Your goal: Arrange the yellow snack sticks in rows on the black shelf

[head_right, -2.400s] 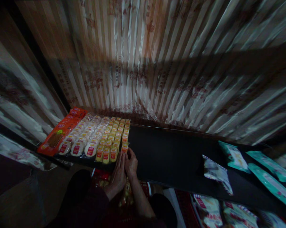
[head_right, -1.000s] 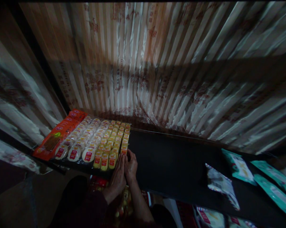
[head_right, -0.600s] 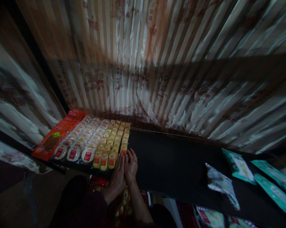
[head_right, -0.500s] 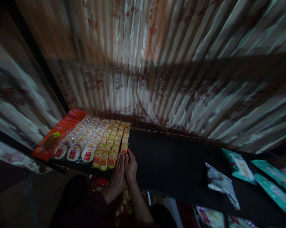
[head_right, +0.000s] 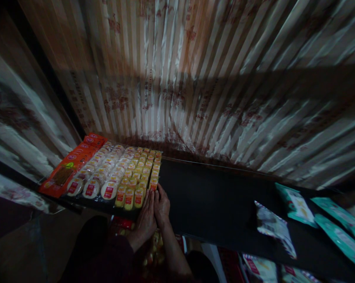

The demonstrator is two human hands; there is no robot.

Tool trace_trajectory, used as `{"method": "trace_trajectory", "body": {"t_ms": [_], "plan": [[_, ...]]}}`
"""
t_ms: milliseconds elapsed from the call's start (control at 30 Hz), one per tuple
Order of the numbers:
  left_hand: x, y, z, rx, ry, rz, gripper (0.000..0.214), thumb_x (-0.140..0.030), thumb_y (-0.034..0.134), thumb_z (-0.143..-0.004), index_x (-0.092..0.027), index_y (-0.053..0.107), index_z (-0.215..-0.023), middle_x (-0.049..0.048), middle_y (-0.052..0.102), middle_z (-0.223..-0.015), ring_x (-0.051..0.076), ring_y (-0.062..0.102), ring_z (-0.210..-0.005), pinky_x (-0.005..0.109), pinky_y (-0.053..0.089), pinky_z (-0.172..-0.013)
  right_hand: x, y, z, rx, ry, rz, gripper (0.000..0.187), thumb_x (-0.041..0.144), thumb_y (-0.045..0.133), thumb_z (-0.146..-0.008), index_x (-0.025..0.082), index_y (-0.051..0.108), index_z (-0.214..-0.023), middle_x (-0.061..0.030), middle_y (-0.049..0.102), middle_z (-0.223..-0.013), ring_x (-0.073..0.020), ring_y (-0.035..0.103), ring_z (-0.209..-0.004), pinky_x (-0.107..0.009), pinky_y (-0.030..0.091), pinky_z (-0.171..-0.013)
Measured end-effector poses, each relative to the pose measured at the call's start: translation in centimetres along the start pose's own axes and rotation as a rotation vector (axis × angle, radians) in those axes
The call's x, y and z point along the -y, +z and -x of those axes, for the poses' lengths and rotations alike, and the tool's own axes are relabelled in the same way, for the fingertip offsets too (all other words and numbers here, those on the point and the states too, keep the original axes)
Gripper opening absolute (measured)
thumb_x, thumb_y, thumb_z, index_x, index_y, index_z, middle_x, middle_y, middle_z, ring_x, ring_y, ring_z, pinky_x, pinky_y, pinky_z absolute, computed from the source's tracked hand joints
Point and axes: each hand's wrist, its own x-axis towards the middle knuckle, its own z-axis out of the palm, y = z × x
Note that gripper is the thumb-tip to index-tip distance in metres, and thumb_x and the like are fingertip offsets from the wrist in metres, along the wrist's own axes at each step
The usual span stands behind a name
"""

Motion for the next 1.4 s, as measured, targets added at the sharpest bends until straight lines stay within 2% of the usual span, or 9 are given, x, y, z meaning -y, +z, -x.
{"method": "trace_trajectory", "body": {"t_ms": [267,467,767,1033,1200,1400], "plan": [[0.4,0.5,0.1,-0.048,0.033,0.012,0.064,-0.012,0.036,-0.086,-0.011,0.019,-0.148,0.0133,0.013,-0.155,0.025,0.006,-0.144,0.048,0.018,-0.118,-0.1,0.0,-0.1,-0.011,-0.05,0.055,0.043,0.036,0.044,-0.084,0.019,0.065,-0.117,-0.0089,0.068,-0.117,-0.0215,0.061,-0.108,-0.04,0.046,-0.098],[0.1,0.0,0.1,-0.019,0.033,-0.015,0.061,-0.015,0.035,-0.088,-0.007,0.02,-0.147,0.0155,0.013,-0.155,0.025,0.006,-0.144,0.047,0.017,-0.118,-0.4,0.0,0.0,-0.001,-0.04,0.058,0.047,0.039,0.042,-0.084,0.017,0.063,-0.12,-0.011,0.066,-0.12,-0.0222,0.06,-0.112,-0.04,0.045,-0.099],[0.9,0.4,0.7,-0.05,0.136,-0.064,0.062,-0.014,0.035,-0.087,-0.009,0.018,-0.147,0.0141,0.017,-0.154,0.024,0.01,-0.144,0.046,0.024,-0.117,-1.2,-0.1,0.6,-0.035,-0.014,0.053,0.047,0.039,0.043,-0.083,0.017,0.062,-0.12,-0.0111,0.065,-0.122,-0.0224,0.06,-0.113,-0.042,0.044,-0.101],[1.3,0.1,2.8,-0.068,0.259,-0.206,0.057,-0.01,0.031,-0.087,-0.007,0.028,-0.144,0.0141,0.024,-0.153,0.022,0.016,-0.143,0.042,0.03,-0.115,-0.9,-0.8,2.5,-0.062,-0.03,0.143,0.052,0.036,0.038,-0.082,0.008,0.062,-0.119,-0.0172,0.064,-0.121,-0.0257,0.059,-0.113,-0.045,0.044,-0.101],[1.8,-0.1,4.0,-0.023,0.288,-0.209,0.051,-0.019,0.028,-0.092,-0.004,0.033,-0.141,0.0156,0.034,-0.148,0.021,0.024,-0.141,0.04,0.032,-0.114,-0.7,-1.0,3.9,-0.084,-0.058,0.18,0.047,0.029,0.039,-0.08,0.01,0.063,-0.116,-0.0158,0.065,-0.118,-0.0244,0.06,-0.11,-0.043,0.046,-0.098],[2.0,-0.8,4.8,0.024,0.318,-0.256,0.051,-0.024,0.032,-0.093,-0.008,0.036,-0.141,0.0125,0.037,-0.148,0.022,0.025,-0.141,0.04,0.031,-0.114,-0.6,-1.2,5.8,-0.074,-0.122,0.218,0.042,0.02,0.04,-0.079,0.015,0.065,-0.112,-0.0121,0.067,-0.114,-0.0214,0.061,-0.107,-0.04,0.047,-0.097]]}}
